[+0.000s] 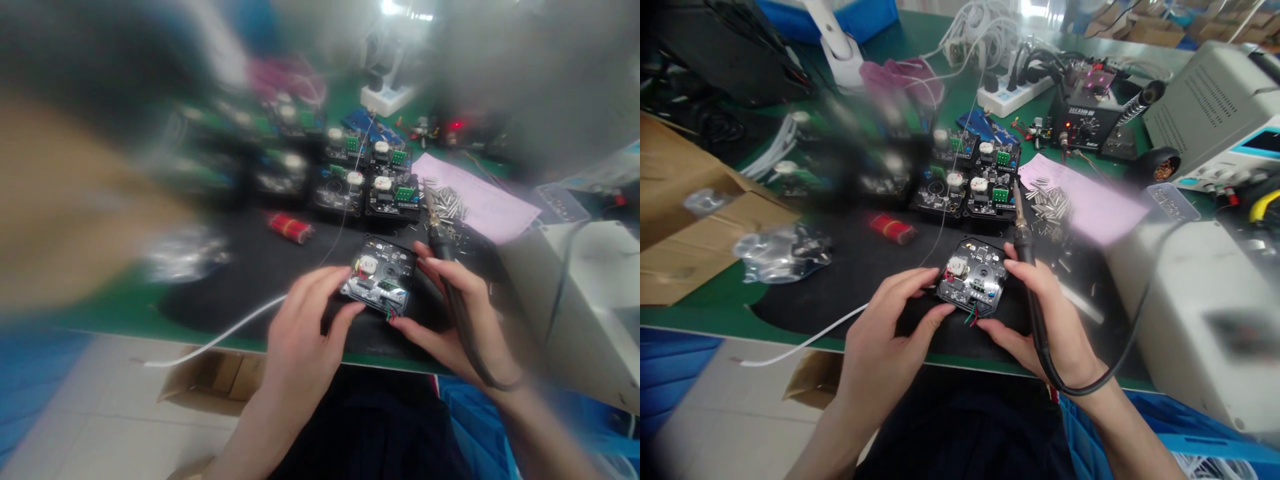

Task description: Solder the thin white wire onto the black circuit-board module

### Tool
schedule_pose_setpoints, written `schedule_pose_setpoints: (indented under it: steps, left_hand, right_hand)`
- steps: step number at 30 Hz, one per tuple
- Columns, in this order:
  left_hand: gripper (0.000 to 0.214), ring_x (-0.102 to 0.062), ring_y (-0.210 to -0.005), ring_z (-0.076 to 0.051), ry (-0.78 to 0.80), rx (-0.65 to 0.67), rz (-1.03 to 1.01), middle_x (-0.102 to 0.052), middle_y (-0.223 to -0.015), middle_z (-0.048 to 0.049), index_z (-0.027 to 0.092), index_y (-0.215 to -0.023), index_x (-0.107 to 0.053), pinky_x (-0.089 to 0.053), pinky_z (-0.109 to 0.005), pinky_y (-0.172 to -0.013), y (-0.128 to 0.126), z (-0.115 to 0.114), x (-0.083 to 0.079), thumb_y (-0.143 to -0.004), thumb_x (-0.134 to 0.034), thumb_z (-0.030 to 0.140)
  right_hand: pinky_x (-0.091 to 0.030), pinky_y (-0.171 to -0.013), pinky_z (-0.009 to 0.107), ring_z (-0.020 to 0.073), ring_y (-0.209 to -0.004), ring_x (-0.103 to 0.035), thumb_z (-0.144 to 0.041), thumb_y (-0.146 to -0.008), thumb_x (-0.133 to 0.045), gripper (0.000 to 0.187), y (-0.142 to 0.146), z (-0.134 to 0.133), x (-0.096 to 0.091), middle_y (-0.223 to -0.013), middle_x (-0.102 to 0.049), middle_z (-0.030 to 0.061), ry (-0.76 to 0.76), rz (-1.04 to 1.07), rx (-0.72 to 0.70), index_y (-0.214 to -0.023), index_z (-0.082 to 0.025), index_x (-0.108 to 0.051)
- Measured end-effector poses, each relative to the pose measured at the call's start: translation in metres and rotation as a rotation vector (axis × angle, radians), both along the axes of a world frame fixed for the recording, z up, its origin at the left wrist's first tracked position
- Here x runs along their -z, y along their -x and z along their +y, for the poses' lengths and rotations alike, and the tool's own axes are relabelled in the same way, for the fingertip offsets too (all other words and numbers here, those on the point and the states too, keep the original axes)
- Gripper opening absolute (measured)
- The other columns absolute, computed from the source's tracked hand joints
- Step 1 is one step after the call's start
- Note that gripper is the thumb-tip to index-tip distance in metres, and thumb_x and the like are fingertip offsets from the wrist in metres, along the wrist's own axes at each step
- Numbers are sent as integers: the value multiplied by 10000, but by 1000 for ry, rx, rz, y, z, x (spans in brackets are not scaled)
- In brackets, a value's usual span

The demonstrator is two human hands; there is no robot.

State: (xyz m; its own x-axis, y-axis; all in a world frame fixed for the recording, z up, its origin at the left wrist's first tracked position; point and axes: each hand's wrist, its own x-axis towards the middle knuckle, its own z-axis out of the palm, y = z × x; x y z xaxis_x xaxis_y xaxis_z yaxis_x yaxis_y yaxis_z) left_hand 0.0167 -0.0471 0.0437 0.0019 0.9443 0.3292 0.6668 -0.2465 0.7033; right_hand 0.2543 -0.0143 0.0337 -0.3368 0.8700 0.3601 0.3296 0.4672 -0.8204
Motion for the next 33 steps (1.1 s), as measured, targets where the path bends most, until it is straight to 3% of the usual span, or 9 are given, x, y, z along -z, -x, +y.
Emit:
schedule_pose_setpoints:
  steps: [6, 18, 33]
  left_hand:
    - [359, -643, -1086, -182, -103, 64, -43, -689, -1139, -17, 256, -1174, -686, -531, -329, -991, -15, -17, -8, -865, -794, 108]
    - [397, -669, -1050, -127, -63, 186, -111, -699, -1171, 3, 260, -1174, -728, -555, -280, -953, -20, -15, 1, -865, -745, 11]
    - [347, -678, -1082, -125, -98, 228, -57, -706, -1204, -7, 233, -1178, -723, -541, -268, -996, -21, -13, 4, -905, -706, 18]
  right_hand:
    - [-331, -1262, 649, 354, -1460, -419, -133, -781, -893, 933, -2, -6, -2, -1569, -382, 117, 0, -3, 46, -1537, -326, -383]
    - [-323, -1244, 696, 376, -1439, -441, -75, -772, -879, 944, -1, -9, -4, -1564, -383, 129, 14, 47, 73, -1541, -333, -397]
    - [-367, -1284, 536, 323, -1437, -459, -83, -776, -877, 927, -2, -9, -4, -1557, -396, 134, -35, 16, 52, -1541, -277, -390]
